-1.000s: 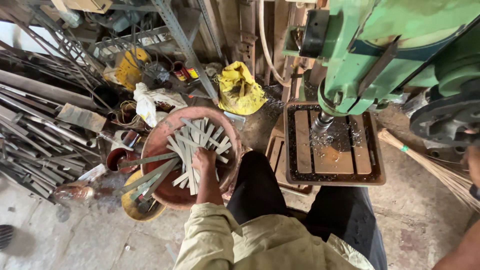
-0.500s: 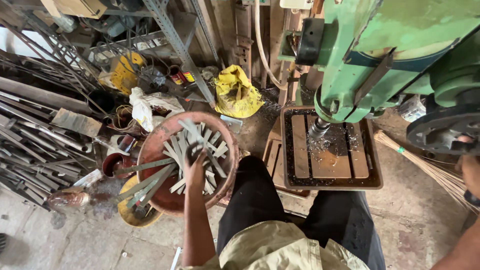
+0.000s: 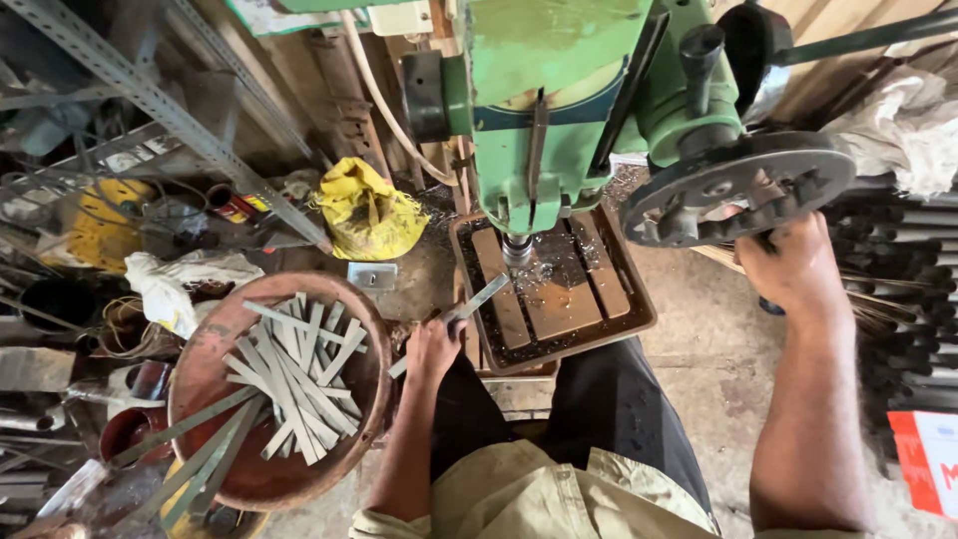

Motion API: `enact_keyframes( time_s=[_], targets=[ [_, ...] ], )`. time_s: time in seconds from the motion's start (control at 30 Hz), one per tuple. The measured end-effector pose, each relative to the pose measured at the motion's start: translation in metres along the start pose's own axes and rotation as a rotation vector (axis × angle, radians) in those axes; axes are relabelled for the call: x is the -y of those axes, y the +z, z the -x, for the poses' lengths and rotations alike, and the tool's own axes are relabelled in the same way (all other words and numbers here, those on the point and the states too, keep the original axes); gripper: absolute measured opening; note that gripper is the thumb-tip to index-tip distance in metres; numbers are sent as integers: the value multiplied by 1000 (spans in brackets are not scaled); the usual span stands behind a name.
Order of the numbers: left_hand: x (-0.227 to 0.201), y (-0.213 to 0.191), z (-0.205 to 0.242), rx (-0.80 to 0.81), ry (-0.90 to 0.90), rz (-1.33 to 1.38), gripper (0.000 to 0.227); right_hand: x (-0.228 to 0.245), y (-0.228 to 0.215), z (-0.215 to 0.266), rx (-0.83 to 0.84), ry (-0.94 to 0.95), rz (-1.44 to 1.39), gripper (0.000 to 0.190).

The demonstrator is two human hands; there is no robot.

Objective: The person repeatedly drills holes into small metal strips using a green drill press. They pick each strip from a red basin, position it under the drill bit, operate the machine's wheel to drill, then return the strip to the basin.

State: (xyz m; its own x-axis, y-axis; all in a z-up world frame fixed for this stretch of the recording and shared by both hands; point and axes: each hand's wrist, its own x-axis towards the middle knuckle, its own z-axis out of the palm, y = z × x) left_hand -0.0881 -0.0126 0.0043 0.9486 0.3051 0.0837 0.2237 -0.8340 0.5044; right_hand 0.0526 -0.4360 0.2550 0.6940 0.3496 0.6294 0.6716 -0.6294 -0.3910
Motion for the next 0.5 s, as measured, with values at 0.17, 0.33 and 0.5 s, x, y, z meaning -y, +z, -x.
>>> enact_keyframes(
  time_s=[0.17,0.33,0.5],
  targets=[
    [35,37,-16,105,-1,-254,44,11,-6,-2,128,395,-191,54],
    [13,7,-29,145,-31,-51,30,16,-5,-4,86,291,-211,26],
    [9,4,-33,27,79,-39,31,11,-3,-4,32,34,-55,23]
  ],
)
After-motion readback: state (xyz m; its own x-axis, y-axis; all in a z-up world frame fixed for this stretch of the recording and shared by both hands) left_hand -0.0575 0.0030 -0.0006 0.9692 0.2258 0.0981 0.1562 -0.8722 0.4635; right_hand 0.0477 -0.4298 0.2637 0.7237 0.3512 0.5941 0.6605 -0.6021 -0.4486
